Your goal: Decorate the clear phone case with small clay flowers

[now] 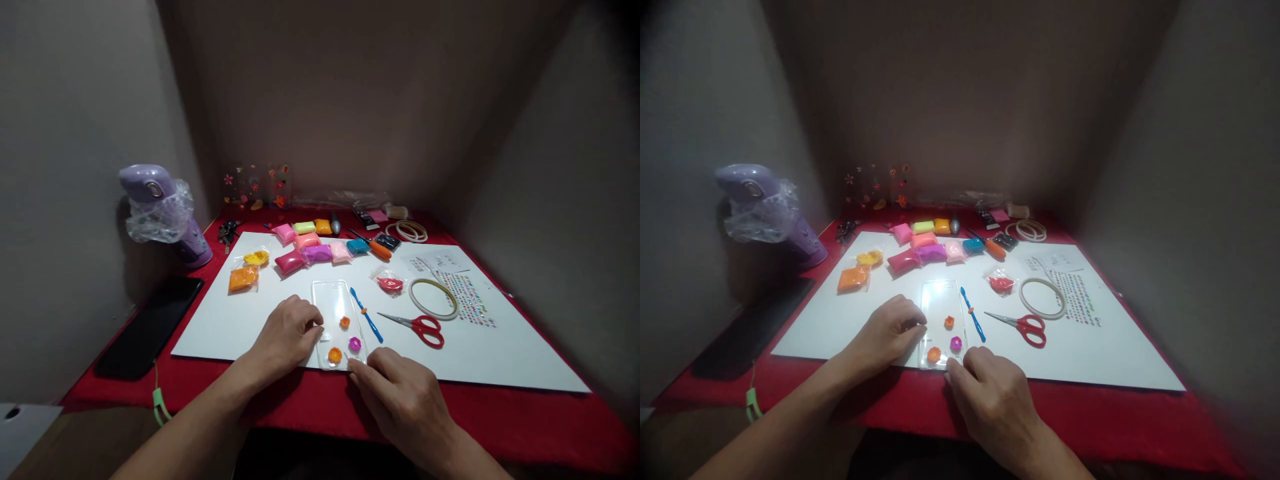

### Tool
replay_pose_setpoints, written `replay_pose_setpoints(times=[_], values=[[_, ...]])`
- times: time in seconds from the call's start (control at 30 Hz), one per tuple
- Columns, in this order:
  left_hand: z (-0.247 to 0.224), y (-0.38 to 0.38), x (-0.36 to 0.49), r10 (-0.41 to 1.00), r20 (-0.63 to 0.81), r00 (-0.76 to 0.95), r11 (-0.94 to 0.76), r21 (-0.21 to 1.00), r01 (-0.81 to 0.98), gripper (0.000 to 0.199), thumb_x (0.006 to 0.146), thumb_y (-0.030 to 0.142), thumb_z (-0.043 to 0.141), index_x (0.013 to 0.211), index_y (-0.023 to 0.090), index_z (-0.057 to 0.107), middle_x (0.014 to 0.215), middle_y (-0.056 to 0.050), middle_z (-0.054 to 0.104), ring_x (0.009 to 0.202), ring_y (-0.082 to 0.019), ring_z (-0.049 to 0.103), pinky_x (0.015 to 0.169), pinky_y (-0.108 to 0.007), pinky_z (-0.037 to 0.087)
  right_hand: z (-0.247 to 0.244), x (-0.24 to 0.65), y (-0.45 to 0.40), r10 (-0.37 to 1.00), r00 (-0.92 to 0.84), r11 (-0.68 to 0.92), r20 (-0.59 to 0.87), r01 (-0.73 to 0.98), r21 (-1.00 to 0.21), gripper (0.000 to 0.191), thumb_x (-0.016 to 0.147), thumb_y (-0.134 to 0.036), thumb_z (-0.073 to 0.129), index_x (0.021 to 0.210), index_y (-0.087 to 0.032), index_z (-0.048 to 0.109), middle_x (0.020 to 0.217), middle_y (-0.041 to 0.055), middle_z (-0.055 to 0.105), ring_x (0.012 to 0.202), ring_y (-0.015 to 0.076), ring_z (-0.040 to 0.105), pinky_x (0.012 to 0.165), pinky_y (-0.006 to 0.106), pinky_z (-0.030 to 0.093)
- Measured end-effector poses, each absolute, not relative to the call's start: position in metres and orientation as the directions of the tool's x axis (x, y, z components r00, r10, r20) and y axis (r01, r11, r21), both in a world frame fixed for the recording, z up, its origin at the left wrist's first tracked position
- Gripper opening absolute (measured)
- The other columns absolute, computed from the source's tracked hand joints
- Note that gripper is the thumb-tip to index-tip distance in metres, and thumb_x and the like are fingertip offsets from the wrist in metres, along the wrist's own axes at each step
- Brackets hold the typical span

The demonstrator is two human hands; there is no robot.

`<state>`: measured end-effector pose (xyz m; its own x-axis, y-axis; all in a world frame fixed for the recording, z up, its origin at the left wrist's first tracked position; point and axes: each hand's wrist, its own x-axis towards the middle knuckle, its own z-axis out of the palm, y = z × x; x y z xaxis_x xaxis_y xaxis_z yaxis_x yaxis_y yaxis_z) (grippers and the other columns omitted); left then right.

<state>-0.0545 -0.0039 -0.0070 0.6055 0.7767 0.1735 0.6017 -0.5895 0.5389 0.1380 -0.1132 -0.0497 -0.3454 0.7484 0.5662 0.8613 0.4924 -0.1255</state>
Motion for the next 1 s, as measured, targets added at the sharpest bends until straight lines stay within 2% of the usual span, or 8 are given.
replay_pose_setpoints(times=[0.3,0.57,0.8,1.0], values=[[-0.0047,-0.0045,-0.0534,0.775,0.174,0.608,-0.591,0.541,0.599,0.012,0.079,0.009,0.055,0.074,0.017,0.062,0.077,-0.003,0.064,0.079,-0.018,0.053,0.071,-0.030,0.043,-0.0472,0.1358,-0.1139,0.741,-0.317,0.495,0.592,0.853,-0.163,0.019,0.089,-0.015,0.052,0.102,-0.017,0.066,0.069,0.0028,0.054,0.060,0.0122,0.048,0.054,0.025,0.033],[-0.0050,-0.0064,-0.0526,0.768,0.185,0.613,-0.604,0.525,0.599,0.012,0.078,0.008,0.054,0.074,0.018,0.061,0.077,-0.003,0.064,0.079,-0.018,0.053,0.072,-0.031,0.042,-0.0493,0.1371,-0.1115,0.735,-0.382,0.479,0.561,0.878,-0.029,0.025,0.095,-0.025,0.047,0.112,-0.016,0.062,0.064,0.0008,0.054,0.053,0.0123,0.045,0.050,0.027,0.026],[-0.0089,-0.0052,-0.0520,0.754,0.205,0.624,-0.628,0.503,0.594,0.014,0.077,0.008,0.054,0.073,0.018,0.062,0.075,-0.002,0.064,0.077,-0.018,0.052,0.069,-0.030,0.040,-0.0484,0.1351,-0.1121,0.753,-0.374,0.473,0.541,0.880,-0.049,0.022,0.096,-0.025,0.044,0.103,-0.017,0.063,0.063,0.0006,0.054,0.053,0.0133,0.045,0.051,0.028,0.024],[-0.0085,-0.0056,-0.0510,0.746,0.200,0.636,-0.640,0.483,0.598,0.014,0.076,0.007,0.053,0.072,0.018,0.062,0.074,-0.002,0.064,0.076,-0.018,0.051,0.070,-0.030,0.040,-0.0477,0.1350,-0.1111,0.751,-0.402,0.482,0.524,0.876,-0.019,0.027,0.097,-0.029,0.043,0.114,-0.016,0.059,0.065,0.0015,0.056,0.055,0.0145,0.047,0.052,0.029,0.025]])
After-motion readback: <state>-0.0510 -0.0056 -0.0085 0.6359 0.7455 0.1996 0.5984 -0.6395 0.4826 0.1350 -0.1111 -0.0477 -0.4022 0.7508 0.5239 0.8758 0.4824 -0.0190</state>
